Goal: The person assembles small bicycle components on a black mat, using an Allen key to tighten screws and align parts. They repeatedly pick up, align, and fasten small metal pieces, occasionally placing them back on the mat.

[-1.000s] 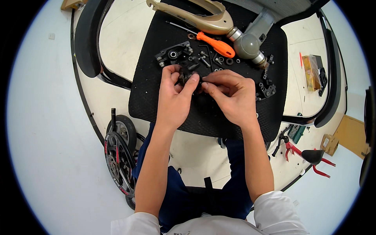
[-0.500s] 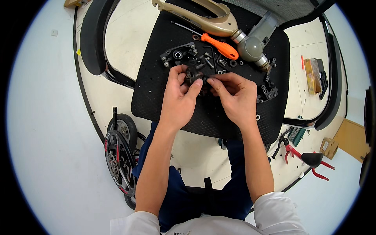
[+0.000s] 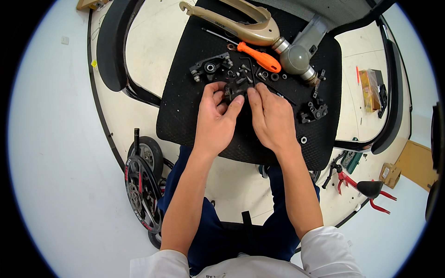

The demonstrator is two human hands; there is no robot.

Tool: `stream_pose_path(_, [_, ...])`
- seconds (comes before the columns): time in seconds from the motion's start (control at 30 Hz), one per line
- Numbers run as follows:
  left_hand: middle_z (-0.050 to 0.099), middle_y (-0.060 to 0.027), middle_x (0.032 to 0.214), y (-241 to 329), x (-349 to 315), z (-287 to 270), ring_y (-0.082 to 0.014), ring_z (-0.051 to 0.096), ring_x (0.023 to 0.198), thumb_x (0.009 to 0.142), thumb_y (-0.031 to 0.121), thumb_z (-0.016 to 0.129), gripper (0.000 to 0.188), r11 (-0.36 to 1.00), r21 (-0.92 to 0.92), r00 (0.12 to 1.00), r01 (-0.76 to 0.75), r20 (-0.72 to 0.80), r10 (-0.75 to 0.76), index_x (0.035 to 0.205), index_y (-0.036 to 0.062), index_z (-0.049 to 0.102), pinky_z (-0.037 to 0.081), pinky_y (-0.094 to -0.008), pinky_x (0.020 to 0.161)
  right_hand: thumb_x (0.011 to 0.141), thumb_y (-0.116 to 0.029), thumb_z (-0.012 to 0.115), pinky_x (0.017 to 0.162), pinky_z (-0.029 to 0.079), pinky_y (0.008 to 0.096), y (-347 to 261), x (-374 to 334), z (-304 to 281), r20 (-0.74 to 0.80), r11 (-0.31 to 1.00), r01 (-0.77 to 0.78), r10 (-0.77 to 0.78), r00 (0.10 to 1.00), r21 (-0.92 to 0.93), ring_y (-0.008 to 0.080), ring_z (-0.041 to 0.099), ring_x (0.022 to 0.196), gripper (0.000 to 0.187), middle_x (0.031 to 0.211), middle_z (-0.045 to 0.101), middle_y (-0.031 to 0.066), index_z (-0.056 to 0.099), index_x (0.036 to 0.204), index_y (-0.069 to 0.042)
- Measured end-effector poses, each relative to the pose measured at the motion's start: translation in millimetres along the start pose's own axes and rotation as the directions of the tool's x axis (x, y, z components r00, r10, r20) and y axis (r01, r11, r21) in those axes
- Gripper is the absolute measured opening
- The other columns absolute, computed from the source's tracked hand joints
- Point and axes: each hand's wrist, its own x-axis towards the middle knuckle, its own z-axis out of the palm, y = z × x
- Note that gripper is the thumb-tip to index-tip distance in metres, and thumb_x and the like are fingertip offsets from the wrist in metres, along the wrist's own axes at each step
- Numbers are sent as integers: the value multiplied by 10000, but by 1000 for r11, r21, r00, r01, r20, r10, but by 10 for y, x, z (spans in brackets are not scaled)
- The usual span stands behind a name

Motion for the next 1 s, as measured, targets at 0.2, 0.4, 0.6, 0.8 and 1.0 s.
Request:
stream_pose_path(0.2, [604,-82,1101,-15,-12,-3,-93,590,922,928,79,623,394,998,65,1000,-22,1,22,1250,-10,414,495,-233,761,977,-259,512,612,473,467,92,1,-106,214,987,-95,65,975,130,410,617,686,258,690,614,207,585,890,-26])
stream_pose_path(0.4, [596,-83,1110,17,-12,7,-95,587,926,926,65,622,392,997,55,999,-49,19,48,1248,-18,415,495,-235,769,978,-281,511,623,465,473,8,10,-141,68,987,-42,32,997,153,411,607,691,312,688,608,201,576,828,-15])
stream_pose_path(0.6, [596,-103,1075,-3,-24,-16,-97,586,897,913,25,616,378,998,48,999,-48,26,47,1218,-29,400,508,-232,755,978,-258,498,627,464,456,-4,13,-125,102,987,-137,128,987,79,399,611,723,290,715,611,198,576,827,-23])
stream_pose_path(0.8, [599,-105,1082,-10,-35,5,-98,590,899,912,25,617,381,998,60,999,-33,10,33,1223,-28,401,508,-234,760,972,-241,508,626,465,439,33,-28,-68,137,994,-102,96,986,42,397,603,720,270,722,603,190,554,824,-20])
stream_pose_path(1.0, [603,-109,1098,4,-25,-5,-107,600,917,915,15,608,391,999,38,999,-30,29,29,1241,-31,397,512,-241,764,969,-255,527,608,458,427,57,-11,-72,56,991,-41,34,998,125,393,583,676,288,709,588,196,568,817,-14])
